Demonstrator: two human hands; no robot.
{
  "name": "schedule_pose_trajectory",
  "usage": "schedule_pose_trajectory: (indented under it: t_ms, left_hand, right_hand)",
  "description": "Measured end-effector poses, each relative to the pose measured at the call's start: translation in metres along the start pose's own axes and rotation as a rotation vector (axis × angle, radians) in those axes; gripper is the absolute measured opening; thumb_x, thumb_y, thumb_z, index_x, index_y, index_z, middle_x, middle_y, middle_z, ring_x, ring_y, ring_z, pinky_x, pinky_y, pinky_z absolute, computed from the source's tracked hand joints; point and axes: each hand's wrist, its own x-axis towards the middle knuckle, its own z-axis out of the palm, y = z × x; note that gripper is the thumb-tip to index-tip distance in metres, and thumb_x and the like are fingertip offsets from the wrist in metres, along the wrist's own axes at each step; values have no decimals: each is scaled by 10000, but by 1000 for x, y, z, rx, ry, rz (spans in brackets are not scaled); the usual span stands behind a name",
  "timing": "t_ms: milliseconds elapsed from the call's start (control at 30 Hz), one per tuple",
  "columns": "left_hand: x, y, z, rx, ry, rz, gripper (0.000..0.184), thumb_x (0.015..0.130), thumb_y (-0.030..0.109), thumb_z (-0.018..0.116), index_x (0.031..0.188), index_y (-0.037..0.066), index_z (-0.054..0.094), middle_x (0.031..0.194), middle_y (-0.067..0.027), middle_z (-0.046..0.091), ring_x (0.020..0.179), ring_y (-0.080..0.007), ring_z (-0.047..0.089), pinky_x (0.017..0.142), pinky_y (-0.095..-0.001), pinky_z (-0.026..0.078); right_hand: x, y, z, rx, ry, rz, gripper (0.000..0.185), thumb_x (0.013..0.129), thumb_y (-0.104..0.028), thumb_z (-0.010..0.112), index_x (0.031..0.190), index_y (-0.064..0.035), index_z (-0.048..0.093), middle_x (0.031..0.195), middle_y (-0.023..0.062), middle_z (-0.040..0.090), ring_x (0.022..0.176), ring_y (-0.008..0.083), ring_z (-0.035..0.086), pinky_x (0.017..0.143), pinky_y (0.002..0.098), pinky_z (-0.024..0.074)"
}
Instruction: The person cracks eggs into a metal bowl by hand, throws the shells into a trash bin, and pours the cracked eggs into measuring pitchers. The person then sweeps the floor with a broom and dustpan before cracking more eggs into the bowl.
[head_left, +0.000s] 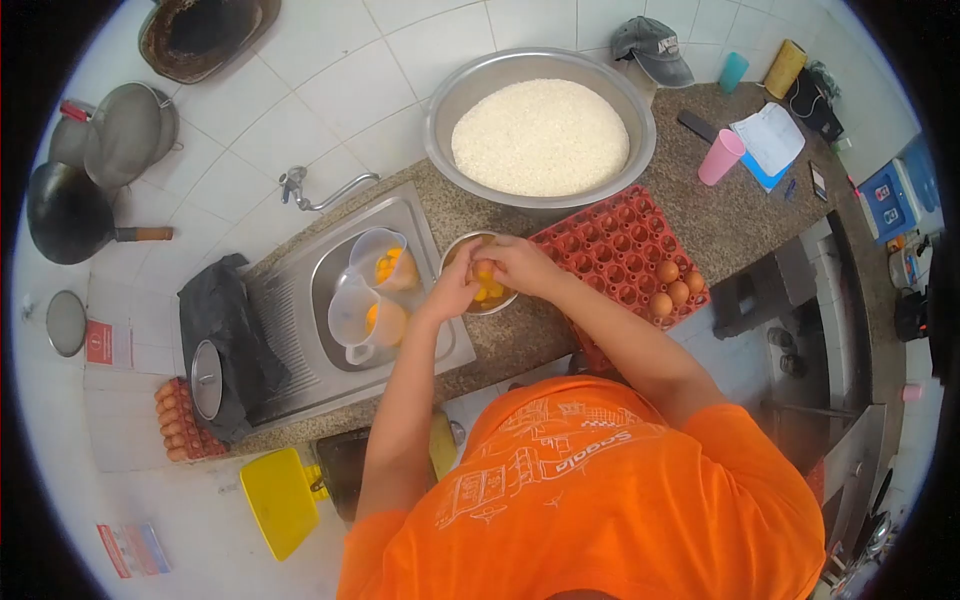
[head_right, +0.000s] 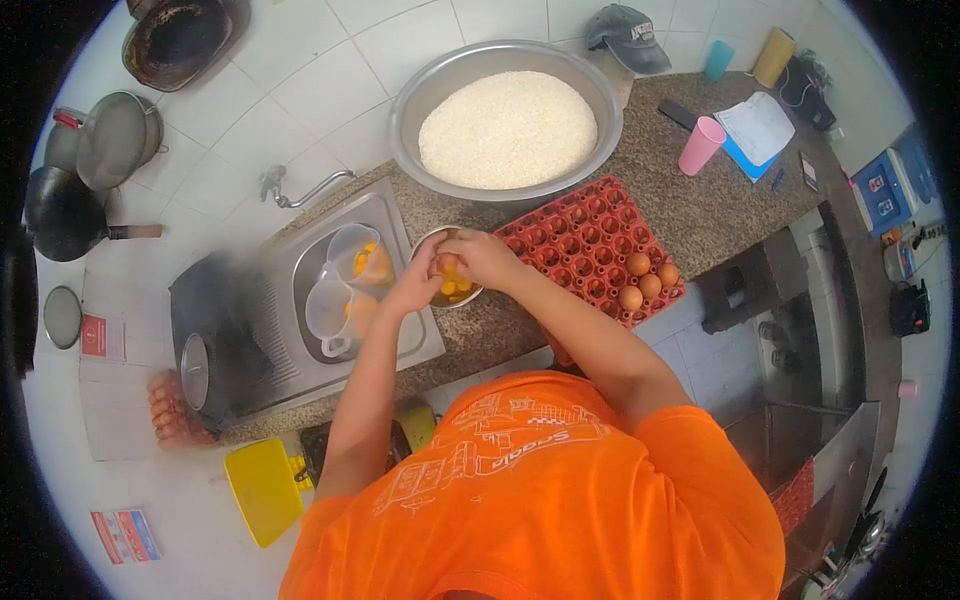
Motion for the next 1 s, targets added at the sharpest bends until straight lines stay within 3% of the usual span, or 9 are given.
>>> schedule_pose_trajectory:
  t_ms: [167,333,433,567,700,833,900,933,1000]
  left_hand:
    - [5,14,1,256,5,185,739,825,-123,497,1541,45,436,1482,-158,556,1457,-284,484,1210,-400,387]
    - [14,-9,26,-783,150,-193,552,860,-85,532,1404,5,541,1357,-189,611,1291,-297,577,1078,-373,480]
    - [-11,-21,20,-1350,179,2,417,910,129,609,1305,-4,601,1315,-207,633,1252,-322,573,1062,-428,478]
    - [-153,-6,-30,-1429,413,55,385,904,360,656,1139,56,661,1231,-159,625,1144,-355,533,1074,-492,421]
    - [-351,-17,-69,-905,395,-72,241,915,305,703,1017,92,655,1205,-132,658,1244,-324,558,1097,-465,409]
    - [-483,-57,-64,-372,637,-785,358,904,291,778,1132,23,709,1141,-135,709,1060,-197,668,897,-349,518]
    - [-538,-129,-53,597,772,-1186,325,905,224,795,1132,-1,735,1029,-127,738,958,-213,710,860,-371,550]
    - [-464,-40,-41,467,908,-1253,263,898,195,822,1040,-8,734,1007,-161,743,887,-224,708,782,-403,564]
    - [-474,-108,-45,384,1097,-878,195,893,150,828,945,-9,728,977,-154,742,866,-254,713,790,-412,569]
  right_hand:
    - [-6,-15,-6,-63,107,84,266,866,-104,735,1131,-88,730,966,170,724,964,423,710,862,442,582]
    - [-8,-11,14,211,173,458,313,857,-238,822,1068,-24,734,1004,174,750,970,336,745,834,402,582]
    - [-18,-16,-12,382,161,498,369,821,-336,840,1038,-46,768,948,170,763,926,356,740,832,431,577]
    - [-62,-62,-139,-328,88,486,431,838,-396,811,1095,-51,780,1004,185,766,1026,328,739,864,458,591]
    - [-110,-51,-208,-829,-191,1043,415,807,-391,851,1019,-44,770,1021,209,766,968,386,759,824,498,620]
    - [-135,-6,-209,-872,-216,1081,414,749,-382,851,927,-13,787,947,237,769,916,410,760,805,505,614]
    - [-129,-7,-212,-878,-236,1073,400,749,-359,839,938,-10,788,957,242,768,928,411,760,807,505,612]
    - [-125,-12,-213,-886,-236,1089,388,749,-337,827,949,-7,788,968,247,767,939,412,759,810,506,611]
    - [-116,-26,-217,-848,-176,1087,376,749,-322,817,954,-7,789,969,249,767,944,415,758,811,508,609]
